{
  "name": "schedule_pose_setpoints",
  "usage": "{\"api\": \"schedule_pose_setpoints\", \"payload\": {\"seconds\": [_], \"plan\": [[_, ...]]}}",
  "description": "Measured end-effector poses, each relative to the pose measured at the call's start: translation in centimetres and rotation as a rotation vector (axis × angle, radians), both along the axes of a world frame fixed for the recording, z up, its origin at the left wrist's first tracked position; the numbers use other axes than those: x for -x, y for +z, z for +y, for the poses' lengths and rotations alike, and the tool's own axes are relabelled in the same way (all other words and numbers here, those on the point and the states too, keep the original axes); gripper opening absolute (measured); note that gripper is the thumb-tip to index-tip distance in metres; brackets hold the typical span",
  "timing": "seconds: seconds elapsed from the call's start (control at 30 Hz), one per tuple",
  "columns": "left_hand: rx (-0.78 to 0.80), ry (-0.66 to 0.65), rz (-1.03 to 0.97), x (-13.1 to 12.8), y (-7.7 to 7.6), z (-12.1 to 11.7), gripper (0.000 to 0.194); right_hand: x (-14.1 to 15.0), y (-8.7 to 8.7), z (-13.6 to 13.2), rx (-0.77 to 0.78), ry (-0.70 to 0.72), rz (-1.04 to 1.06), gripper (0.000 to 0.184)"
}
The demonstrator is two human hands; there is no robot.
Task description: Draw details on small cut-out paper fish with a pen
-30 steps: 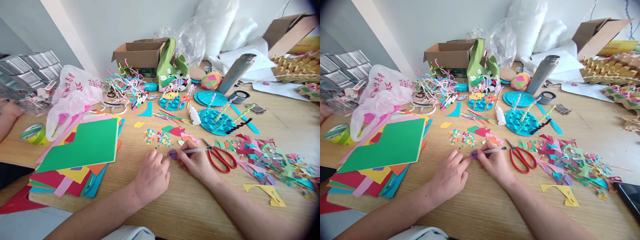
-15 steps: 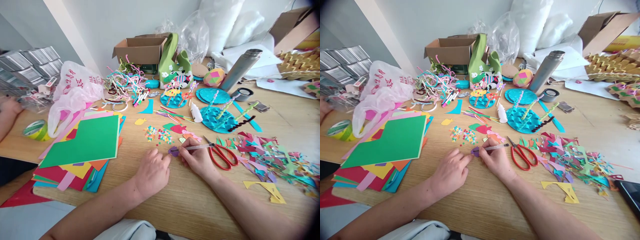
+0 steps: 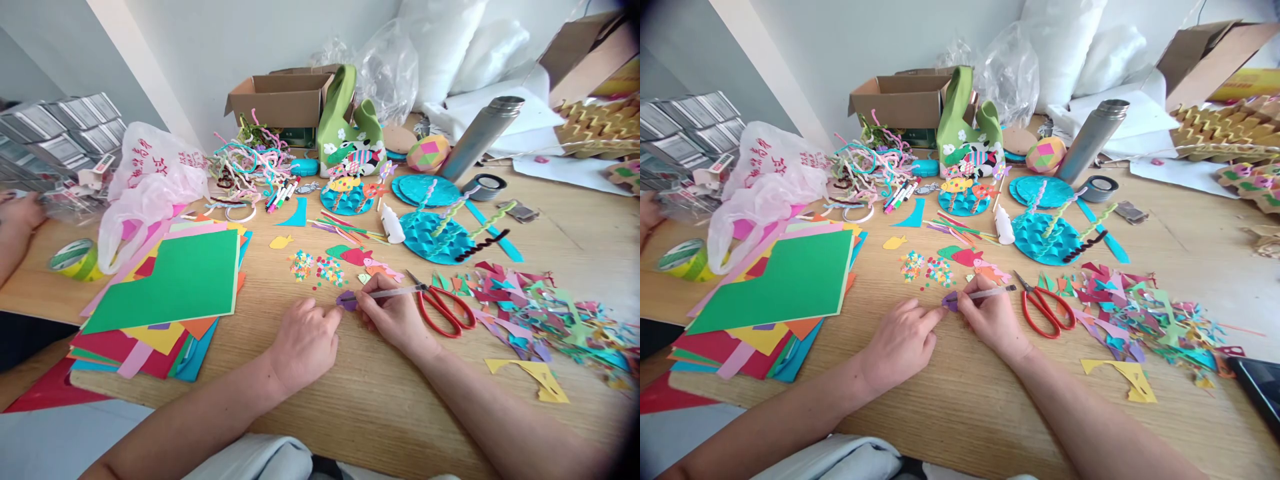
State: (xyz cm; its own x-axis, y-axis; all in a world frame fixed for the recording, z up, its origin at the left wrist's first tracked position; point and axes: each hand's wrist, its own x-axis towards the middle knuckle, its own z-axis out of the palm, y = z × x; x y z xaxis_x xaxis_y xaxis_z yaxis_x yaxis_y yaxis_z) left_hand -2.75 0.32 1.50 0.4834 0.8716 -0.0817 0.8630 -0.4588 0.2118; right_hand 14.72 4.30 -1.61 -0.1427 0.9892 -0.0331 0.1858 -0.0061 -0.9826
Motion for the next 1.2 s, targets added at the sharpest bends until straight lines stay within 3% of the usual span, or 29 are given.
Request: {"api": "schedule_pose_setpoints", "payload": {"seconds": [1.2], "plan": [[-0.01, -0.002, 0.013, 0.07, -0.06, 0.05, 0.031, 0.04, 0.4, 0.04, -0.002, -0.002, -0.035, 0.022]]}}
